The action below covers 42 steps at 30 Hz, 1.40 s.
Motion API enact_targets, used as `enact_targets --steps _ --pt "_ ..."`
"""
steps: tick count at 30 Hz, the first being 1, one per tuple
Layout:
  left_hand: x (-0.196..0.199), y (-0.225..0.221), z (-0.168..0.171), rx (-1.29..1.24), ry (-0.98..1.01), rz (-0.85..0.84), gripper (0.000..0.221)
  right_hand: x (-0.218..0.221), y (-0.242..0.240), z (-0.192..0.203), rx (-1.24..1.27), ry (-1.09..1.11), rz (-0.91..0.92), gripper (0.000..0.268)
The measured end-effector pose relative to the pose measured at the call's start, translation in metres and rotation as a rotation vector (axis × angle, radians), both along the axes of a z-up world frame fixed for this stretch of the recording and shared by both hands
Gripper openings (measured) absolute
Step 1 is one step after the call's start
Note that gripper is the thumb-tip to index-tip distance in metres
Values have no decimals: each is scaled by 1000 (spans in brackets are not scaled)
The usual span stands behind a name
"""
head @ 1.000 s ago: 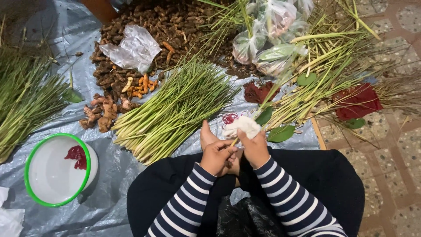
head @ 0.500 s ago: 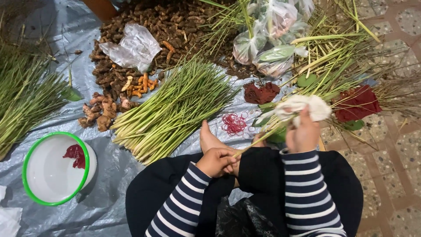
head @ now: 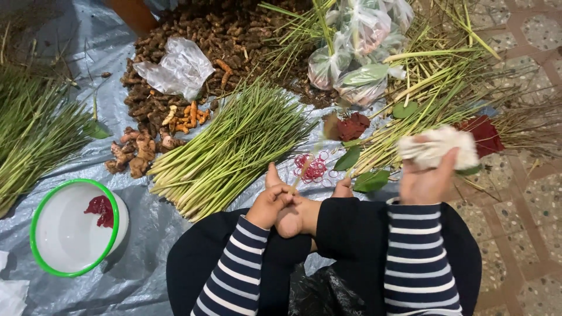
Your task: Cleaning individual lemongrass stalks by wiping them with a cloth and sorting them into a pile.
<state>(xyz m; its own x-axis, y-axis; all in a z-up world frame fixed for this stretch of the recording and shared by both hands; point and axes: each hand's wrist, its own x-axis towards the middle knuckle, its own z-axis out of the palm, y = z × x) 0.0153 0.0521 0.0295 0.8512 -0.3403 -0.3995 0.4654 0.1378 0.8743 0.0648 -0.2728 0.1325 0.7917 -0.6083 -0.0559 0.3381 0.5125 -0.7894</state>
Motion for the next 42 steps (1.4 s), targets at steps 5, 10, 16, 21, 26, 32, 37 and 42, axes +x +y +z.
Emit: enact_targets --steps 5,10,16,21,26,32,37,42 --pt "4 2 -34 -114 -168 193 15 -15 52 -37 -131 480 215 32" --pt "0 -2 -25 44 -224 299 13 -54 124 -76 -565 517 749 34" --pt "-2 -16 2 90 -492 354 15 -80 157 -121 -675 442 1007 27" --pt "-3 -13 47 -25 -337 475 48 -85 161 -110 -809 388 1045 33" --pt "-4 -2 47 156 -534 673 25 -63 143 -82 -1008 351 993 44" --pt "1 0 51 224 -815 493 23 -27 52 -30 -1129 181 355 25" --pt "1 -4 51 329 -836 417 21 -41 14 35 -1634 176 197 38" --pt "2 -9 50 401 -884 362 20 -38 0 14 -1904 218 139 40"
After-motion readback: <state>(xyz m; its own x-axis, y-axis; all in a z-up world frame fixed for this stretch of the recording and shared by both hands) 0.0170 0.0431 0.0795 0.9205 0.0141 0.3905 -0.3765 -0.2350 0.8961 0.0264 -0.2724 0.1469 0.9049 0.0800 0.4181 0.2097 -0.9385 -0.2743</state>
